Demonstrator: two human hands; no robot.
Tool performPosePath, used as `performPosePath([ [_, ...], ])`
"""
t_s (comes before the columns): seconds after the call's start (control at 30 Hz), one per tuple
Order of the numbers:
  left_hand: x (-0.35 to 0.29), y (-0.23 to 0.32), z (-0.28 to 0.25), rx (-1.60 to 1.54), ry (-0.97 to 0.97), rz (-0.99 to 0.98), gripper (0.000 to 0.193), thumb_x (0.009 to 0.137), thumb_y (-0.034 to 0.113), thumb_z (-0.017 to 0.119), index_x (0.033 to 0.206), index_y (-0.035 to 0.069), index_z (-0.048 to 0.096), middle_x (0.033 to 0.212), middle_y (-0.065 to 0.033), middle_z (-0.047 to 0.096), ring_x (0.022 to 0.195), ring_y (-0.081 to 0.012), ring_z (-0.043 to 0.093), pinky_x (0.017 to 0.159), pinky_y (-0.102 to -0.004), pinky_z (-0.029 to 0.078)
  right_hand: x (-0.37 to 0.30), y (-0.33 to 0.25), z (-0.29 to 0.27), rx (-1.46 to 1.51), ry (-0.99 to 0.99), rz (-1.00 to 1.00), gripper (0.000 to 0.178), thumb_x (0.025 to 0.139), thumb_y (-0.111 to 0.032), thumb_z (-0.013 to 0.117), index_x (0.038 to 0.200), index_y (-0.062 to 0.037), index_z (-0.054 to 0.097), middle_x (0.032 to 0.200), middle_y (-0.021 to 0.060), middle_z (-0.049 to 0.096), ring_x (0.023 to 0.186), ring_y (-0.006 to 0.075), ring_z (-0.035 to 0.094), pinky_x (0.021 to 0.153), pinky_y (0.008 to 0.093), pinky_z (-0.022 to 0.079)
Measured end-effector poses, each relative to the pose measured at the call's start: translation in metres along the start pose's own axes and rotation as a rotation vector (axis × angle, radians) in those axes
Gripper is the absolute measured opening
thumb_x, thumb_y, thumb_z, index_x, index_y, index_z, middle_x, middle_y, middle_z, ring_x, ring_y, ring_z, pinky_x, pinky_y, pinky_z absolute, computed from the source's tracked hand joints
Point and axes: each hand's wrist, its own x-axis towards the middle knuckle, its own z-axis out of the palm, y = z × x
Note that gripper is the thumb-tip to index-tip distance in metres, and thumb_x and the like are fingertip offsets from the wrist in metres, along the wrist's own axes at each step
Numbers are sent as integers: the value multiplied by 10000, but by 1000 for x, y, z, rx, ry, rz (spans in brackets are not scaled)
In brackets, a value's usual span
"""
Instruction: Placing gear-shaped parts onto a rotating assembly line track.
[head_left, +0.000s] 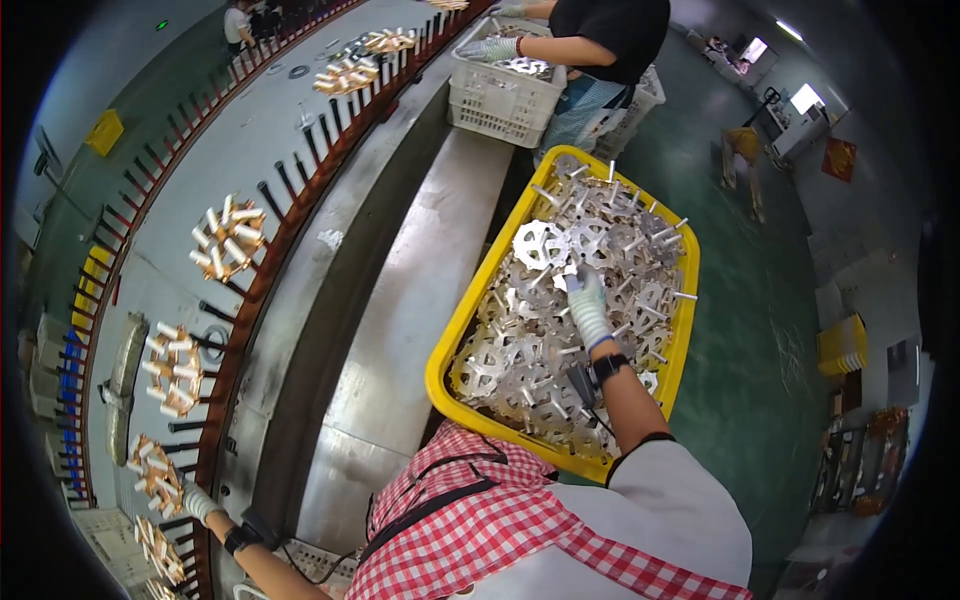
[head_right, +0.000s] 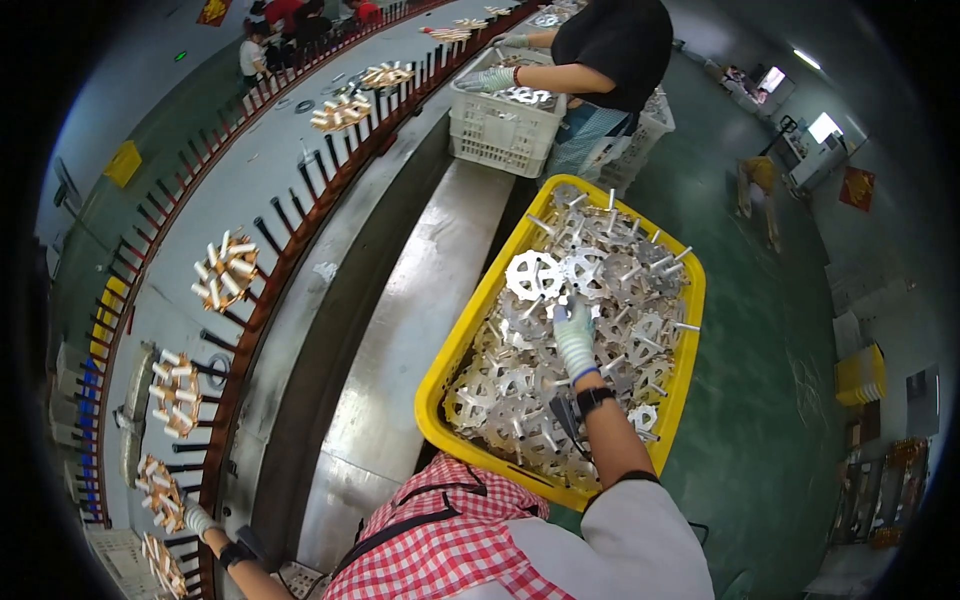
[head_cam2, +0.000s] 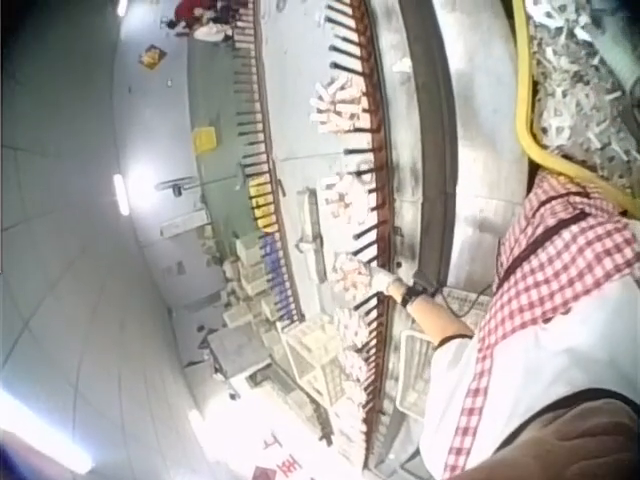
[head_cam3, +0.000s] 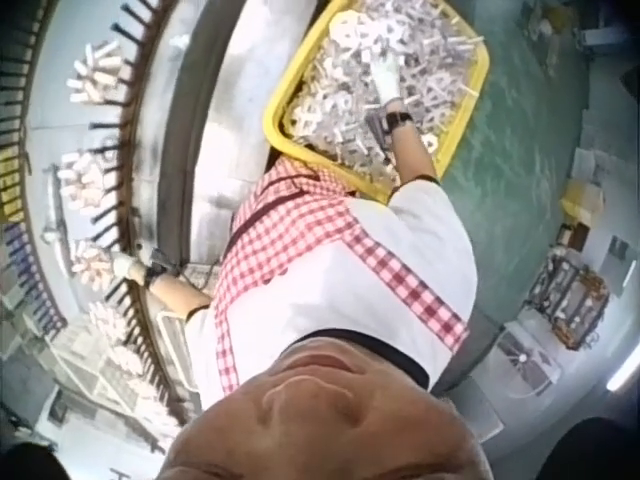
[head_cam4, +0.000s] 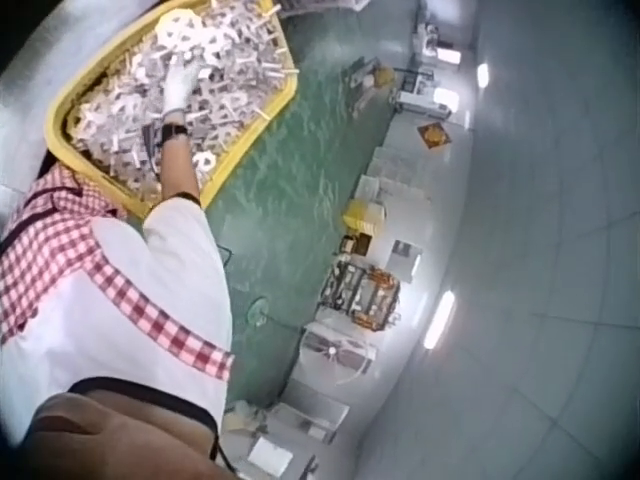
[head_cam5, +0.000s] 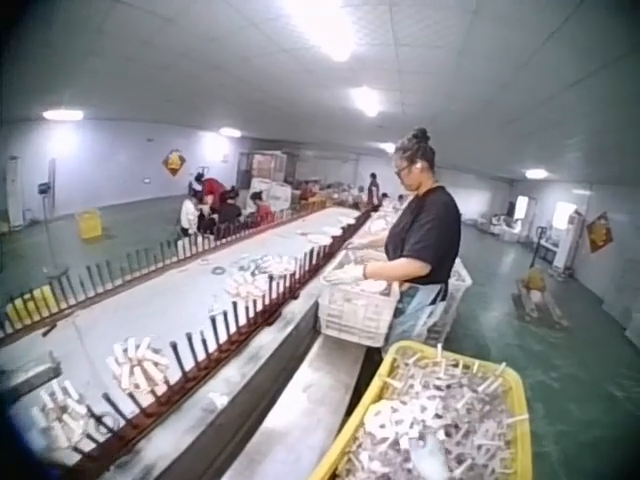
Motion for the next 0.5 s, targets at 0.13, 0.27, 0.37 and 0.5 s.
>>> performPosePath([
  [0.13, -7, -4, -36, 151, 38, -128, 545, 943, 395, 423, 1179, -83, 538, 1141, -237, 591, 1035, -393, 566, 902, -411, 445, 56, -12, -15, -130, 152, 40, 477, 803, -314, 584, 1176, -20, 531, 1206, 217, 508, 1091, 348, 512, 948, 401, 398],
  [0.27, 22, -80, -14, 18, 266, 193, 600, 918, 418, 486, 1307, -34, 423, 1320, -242, 450, 1194, -339, 462, 986, -363, 384, 99, -17, -34, -568, 464, -17, 496, 799, -337, 580, 1226, -95, 514, 1256, 209, 475, 1144, 348, 477, 982, 430, 378],
  [0.37, -42, -47, -14, -9, 205, 169, 552, 928, 367, 499, 1310, -22, 413, 1308, -233, 451, 1154, -317, 486, 950, -363, 412, 119, -7, -72, -657, 430, 16, 496, 804, -346, 582, 1236, -109, 527, 1263, 197, 486, 1168, 373, 461, 1003, 457, 359],
  [0.5, -123, 27, -31, 12, 46, 262, 492, 934, 356, 488, 1250, -20, 453, 1176, -231, 538, 970, -294, 578, 798, -344, 482, 128, -12, -89, -899, 98, 77, 454, 809, -332, 588, 1210, -126, 537, 1263, 166, 486, 1135, 353, 488, 947, 459, 396],
])
